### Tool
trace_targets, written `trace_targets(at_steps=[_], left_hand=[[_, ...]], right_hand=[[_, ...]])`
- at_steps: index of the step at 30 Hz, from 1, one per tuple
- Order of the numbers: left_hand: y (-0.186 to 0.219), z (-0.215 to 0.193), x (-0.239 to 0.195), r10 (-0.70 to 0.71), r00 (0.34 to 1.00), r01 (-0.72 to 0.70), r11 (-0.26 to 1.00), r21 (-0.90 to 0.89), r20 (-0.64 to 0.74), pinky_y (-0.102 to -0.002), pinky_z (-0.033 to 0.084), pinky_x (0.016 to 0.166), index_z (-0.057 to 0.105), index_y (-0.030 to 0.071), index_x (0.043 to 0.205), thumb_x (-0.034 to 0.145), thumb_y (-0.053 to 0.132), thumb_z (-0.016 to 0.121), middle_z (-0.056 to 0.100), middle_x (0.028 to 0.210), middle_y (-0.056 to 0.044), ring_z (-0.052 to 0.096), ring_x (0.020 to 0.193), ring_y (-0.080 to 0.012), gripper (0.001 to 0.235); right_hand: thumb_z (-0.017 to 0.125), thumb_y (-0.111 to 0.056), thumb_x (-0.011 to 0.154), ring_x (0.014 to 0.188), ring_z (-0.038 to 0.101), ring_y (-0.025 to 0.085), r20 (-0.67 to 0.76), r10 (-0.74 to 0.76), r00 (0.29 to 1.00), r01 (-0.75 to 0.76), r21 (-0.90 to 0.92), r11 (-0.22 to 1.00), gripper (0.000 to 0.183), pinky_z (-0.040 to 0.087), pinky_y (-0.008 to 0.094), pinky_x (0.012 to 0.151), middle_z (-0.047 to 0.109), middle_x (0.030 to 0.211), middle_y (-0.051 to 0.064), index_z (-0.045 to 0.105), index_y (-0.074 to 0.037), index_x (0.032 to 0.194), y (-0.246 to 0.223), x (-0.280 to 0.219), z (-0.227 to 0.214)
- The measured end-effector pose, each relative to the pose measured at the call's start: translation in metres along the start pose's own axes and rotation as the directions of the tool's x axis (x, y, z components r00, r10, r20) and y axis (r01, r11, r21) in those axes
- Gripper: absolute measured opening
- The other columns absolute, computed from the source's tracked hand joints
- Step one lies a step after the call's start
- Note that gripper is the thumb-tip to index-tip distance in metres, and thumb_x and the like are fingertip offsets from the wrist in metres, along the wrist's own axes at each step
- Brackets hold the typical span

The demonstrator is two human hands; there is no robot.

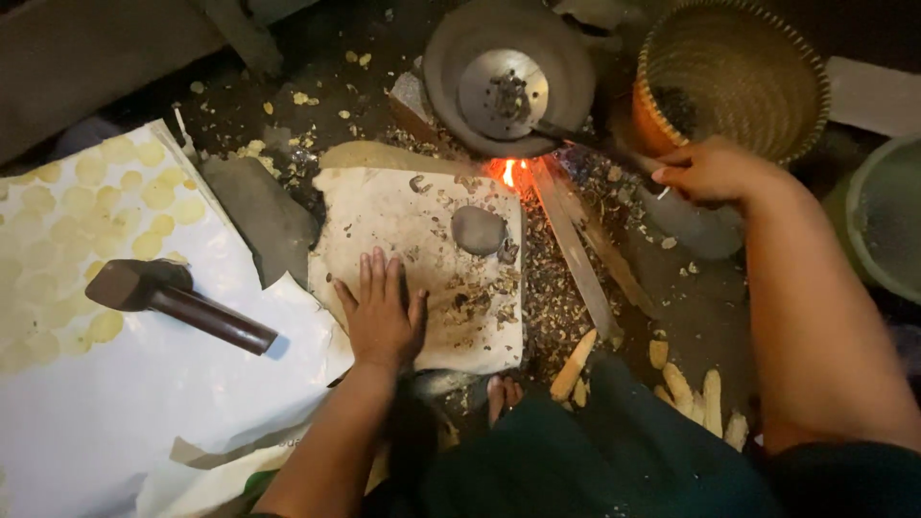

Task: Flattening nuts with a hammer on a stone anvil and collecting them on a sheet

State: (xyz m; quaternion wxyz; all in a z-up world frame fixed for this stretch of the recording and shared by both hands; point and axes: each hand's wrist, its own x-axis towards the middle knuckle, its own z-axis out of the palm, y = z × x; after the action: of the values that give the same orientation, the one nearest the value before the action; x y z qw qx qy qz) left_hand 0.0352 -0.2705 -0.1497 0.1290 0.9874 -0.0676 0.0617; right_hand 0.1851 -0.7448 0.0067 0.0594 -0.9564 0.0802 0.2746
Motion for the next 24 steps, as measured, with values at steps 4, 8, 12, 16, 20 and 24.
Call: trace_targets(at_steps=[4,8,12,16,20,24], left_hand=[[0.001,-0.002,-0.001,-0.025,1.0,0.025,0.999,-0.038,0.013,-0.068,0.003,0.122,0.041,0.006,0.153,0.1,0.053,0.041,0.029,0.168,-0.017,0.018,0.158,-0.0336,0.071],[0.003,-0.006,-0.002,0.011,0.996,-0.017,0.998,-0.068,-0.087,-0.069,0.012,0.12,0.048,0.004,0.147,0.097,0.044,0.052,0.039,0.163,-0.021,0.03,0.154,-0.0381,0.064],[0.005,-0.011,0.0,0.024,0.994,-0.032,0.997,-0.076,-0.103,-0.069,0.015,0.12,0.049,0.003,0.147,0.1,0.044,0.049,0.041,0.162,-0.021,0.033,0.153,-0.0389,0.062],[0.0,0.001,-0.001,0.023,0.996,-0.027,0.999,-0.046,-0.083,-0.069,0.015,0.119,0.047,0.004,0.15,0.099,0.048,0.049,0.04,0.163,-0.02,0.031,0.154,-0.0367,0.067],[-0.001,0.003,0.0,0.022,0.997,-0.023,1.0,-0.01,-0.068,-0.069,0.018,0.119,0.046,0.006,0.151,0.097,0.047,0.049,0.037,0.164,-0.019,0.03,0.154,-0.0376,0.068],[-0.003,0.007,0.0,-0.003,1.0,0.003,1.0,-0.001,-0.014,-0.067,0.013,0.121,0.042,0.005,0.154,0.099,0.051,0.044,0.032,0.167,-0.019,0.024,0.156,-0.0362,0.072]], right_hand=[[0.062,-0.037,0.097,0.072,0.069,0.033,-0.039,-0.082,0.996,0.083,0.028,0.996,0.045,0.056,0.041,0.076,0.078,0.098,0.016,0.072,-0.009,0.13,0.013,0.015,0.009],[0.062,-0.039,0.097,0.085,0.073,0.038,-0.034,-0.045,0.998,0.044,-0.024,0.999,0.046,0.056,0.044,0.085,0.078,0.108,0.018,0.07,-0.013,0.135,0.001,0.005,0.001],[0.063,-0.038,0.098,0.077,0.073,0.034,-0.066,-0.066,0.996,0.065,-0.005,0.998,0.046,0.058,0.042,0.078,0.079,0.104,0.017,0.07,-0.01,0.134,0.009,0.008,0.002],[0.059,-0.037,0.1,0.07,0.07,0.032,-0.01,0.003,1.0,-0.003,0.003,1.0,0.044,0.057,0.041,0.072,0.079,0.091,0.016,0.07,-0.012,0.135,-0.006,-0.008,-0.006],[0.06,-0.036,0.099,0.083,0.069,0.035,-0.017,0.011,1.0,-0.011,0.017,1.0,0.045,0.055,0.043,0.079,0.077,0.103,0.017,0.069,-0.012,0.136,-0.001,-0.003,-0.004],[0.059,-0.045,0.097,0.094,0.073,0.042,-0.088,-0.04,0.995,0.027,-0.143,0.989,0.05,0.057,0.047,0.087,0.076,0.116,0.019,0.068,-0.019,0.139,0.004,0.001,0.001]])
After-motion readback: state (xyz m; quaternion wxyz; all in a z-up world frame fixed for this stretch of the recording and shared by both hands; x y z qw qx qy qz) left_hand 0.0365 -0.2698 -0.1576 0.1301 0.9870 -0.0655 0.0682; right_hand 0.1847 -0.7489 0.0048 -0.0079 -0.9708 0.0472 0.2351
